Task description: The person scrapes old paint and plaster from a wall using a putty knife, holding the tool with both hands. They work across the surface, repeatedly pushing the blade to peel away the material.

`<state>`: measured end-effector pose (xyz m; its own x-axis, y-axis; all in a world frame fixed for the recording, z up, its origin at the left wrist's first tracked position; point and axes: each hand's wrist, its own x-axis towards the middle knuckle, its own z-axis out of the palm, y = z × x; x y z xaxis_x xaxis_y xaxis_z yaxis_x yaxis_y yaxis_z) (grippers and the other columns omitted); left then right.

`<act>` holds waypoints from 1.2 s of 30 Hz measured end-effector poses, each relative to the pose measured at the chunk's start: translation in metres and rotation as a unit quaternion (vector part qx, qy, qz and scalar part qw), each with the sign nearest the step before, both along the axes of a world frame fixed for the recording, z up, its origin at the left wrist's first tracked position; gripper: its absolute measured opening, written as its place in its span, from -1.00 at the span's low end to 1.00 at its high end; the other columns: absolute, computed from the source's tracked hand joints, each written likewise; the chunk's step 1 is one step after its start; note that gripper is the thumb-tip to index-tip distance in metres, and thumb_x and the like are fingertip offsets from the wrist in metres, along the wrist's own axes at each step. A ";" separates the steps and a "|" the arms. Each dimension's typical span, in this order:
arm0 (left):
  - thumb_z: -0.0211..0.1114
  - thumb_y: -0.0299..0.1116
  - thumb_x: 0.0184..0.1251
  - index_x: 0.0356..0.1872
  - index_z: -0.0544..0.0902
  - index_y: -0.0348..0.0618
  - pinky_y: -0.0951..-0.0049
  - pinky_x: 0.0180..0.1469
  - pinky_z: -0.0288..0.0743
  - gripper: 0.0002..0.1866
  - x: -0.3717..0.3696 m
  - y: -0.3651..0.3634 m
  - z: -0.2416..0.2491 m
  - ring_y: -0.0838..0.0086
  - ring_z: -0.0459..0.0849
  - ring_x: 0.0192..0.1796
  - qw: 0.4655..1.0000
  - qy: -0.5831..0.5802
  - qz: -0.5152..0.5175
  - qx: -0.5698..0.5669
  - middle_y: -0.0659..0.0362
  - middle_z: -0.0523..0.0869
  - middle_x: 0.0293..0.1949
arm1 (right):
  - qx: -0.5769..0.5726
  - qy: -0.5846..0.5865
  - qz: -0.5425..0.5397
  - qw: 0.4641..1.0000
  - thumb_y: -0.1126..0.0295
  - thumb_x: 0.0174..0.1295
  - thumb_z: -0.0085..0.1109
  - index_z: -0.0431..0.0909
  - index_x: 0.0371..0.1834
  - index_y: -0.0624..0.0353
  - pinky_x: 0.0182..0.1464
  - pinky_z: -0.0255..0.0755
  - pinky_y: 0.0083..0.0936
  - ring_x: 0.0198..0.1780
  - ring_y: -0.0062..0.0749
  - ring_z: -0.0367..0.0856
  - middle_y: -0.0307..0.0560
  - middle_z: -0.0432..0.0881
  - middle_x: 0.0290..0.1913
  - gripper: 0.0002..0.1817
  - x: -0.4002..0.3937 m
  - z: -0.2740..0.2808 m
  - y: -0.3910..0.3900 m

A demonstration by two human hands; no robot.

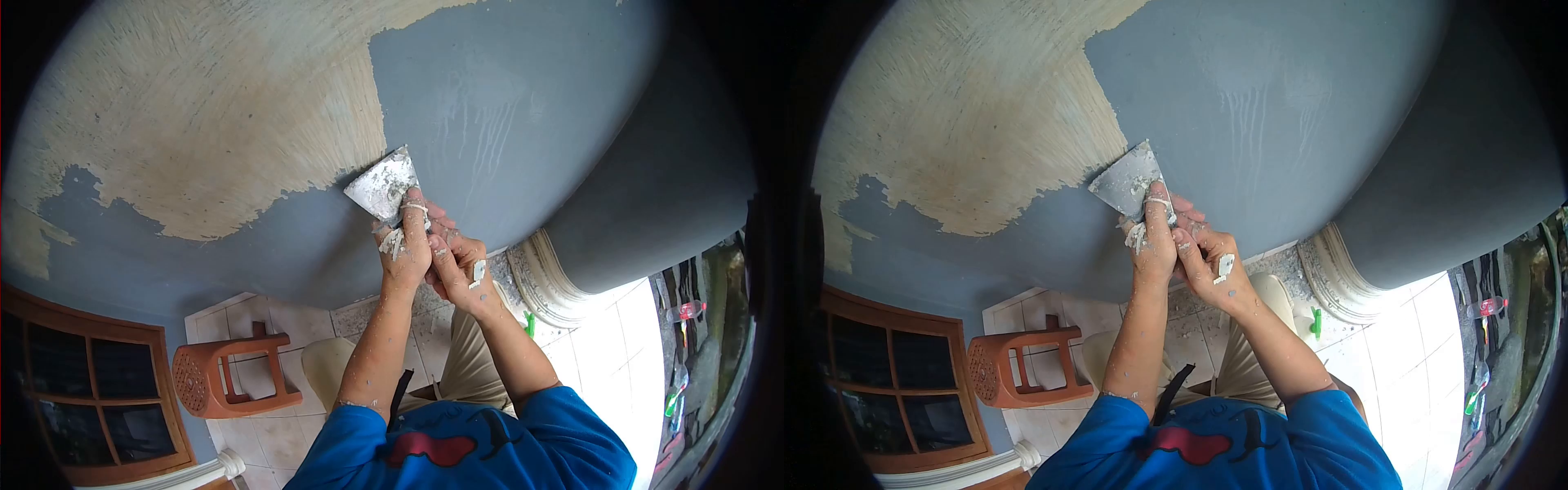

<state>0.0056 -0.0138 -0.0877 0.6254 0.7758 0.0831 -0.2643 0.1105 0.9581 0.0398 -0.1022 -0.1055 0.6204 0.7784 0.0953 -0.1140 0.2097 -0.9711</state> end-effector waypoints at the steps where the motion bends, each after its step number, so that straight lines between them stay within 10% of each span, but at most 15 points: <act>1: -0.04 -0.13 0.36 -0.51 0.45 -0.31 0.41 -0.49 0.51 -0.58 -0.001 0.000 0.002 0.39 0.58 -0.52 1.000 0.003 -0.004 0.003 0.07 0.53 -0.60 | -0.014 0.007 0.002 1.000 0.24 0.33 -0.06 0.50 -0.52 0.27 -0.67 0.15 -0.69 -0.69 -0.74 0.30 -0.30 0.42 -0.71 -0.64 0.000 0.005 -0.001; 29: -0.06 -0.19 0.34 -0.54 0.49 -0.35 0.48 -0.52 0.48 -0.59 0.031 0.004 0.116 0.45 0.59 -0.56 0.987 -0.104 -0.029 0.123 0.08 0.58 -0.63 | 0.048 -0.110 -0.050 0.991 0.21 0.33 -0.05 0.46 -0.57 0.28 -0.71 0.15 -0.70 -0.73 -0.73 0.32 -0.24 0.45 -0.72 -0.60 0.025 0.120 0.000; 36: 0.01 -0.03 0.32 -0.52 0.47 -0.30 0.40 -0.49 0.53 -0.54 0.006 -0.001 0.032 0.39 0.58 -0.56 0.999 -0.018 -0.036 0.014 0.03 0.56 -0.61 | -0.015 -0.099 -0.018 0.995 0.30 0.32 -0.03 0.52 -0.42 0.34 -0.60 0.22 -0.72 -0.61 -0.75 0.34 -0.30 0.45 -0.67 -0.70 0.006 0.031 -0.007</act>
